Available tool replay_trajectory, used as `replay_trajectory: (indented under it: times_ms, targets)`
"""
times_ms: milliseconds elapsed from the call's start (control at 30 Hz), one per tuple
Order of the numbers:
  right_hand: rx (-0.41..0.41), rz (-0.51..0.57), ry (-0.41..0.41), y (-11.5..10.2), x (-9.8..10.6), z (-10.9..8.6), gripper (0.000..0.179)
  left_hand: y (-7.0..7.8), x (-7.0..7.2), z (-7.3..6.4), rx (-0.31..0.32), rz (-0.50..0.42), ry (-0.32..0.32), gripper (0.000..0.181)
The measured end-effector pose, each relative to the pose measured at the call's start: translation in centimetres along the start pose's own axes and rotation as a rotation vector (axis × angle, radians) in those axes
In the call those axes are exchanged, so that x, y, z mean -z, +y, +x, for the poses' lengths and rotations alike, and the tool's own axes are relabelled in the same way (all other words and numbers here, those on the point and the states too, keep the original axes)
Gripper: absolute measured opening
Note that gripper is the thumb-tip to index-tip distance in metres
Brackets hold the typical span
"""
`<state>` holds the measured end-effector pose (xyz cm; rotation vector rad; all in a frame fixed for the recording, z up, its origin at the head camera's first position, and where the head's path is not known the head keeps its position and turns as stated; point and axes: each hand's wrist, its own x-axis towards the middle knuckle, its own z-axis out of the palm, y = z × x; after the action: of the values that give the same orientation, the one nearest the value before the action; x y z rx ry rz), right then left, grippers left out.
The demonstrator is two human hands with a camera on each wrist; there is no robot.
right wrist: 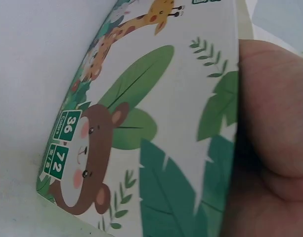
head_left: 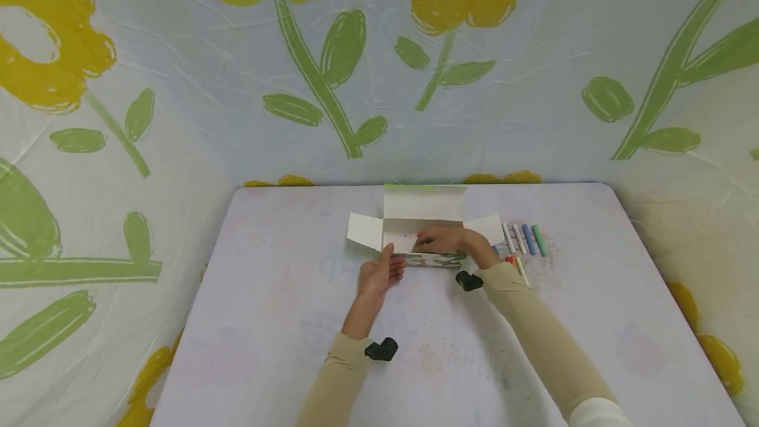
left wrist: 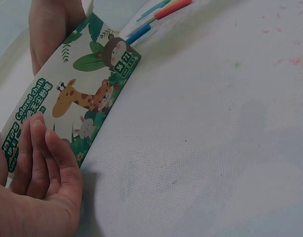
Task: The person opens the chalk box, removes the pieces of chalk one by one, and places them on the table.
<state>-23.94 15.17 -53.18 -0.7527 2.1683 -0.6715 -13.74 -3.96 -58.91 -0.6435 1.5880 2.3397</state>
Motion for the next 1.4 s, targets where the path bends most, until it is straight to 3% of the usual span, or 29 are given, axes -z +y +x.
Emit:
replay_trajectory:
  times_ms: [300, 433, 767, 1100, 1400]
  targets:
    - [0.040, 0.003, -0.036, -0.5, 0.4, 0.2, 0.026, 0.0, 0.0, -0.1, -0.014, -0.007, 0.000, 0.052]
    - [0.071, 0.002, -0.015, -0.6, 0.5, 0.1, 0.023, 0.0, -0.1, 0.0, -0.003, -0.008, 0.005, 0.051]
    - [0.236, -0.054, 0.200, 0.4, -0.3, -0.7, 0.018, 0.4, -0.2, 0.0, 0.038, -0.041, 0.003, 0.042]
    - [0.249, 0.124, 0.378, 0.1, 0.1, -3.4, 0.023, 0.8, -0.4, -0.4, 0.059, -0.073, 0.005, 0.042]
    - [0.212, 0.194, 0.544, 1.0, 1.0, -6.1, 0.021, 0.6, -0.4, -0.5, 0.058, -0.040, 0.001, 0.043]
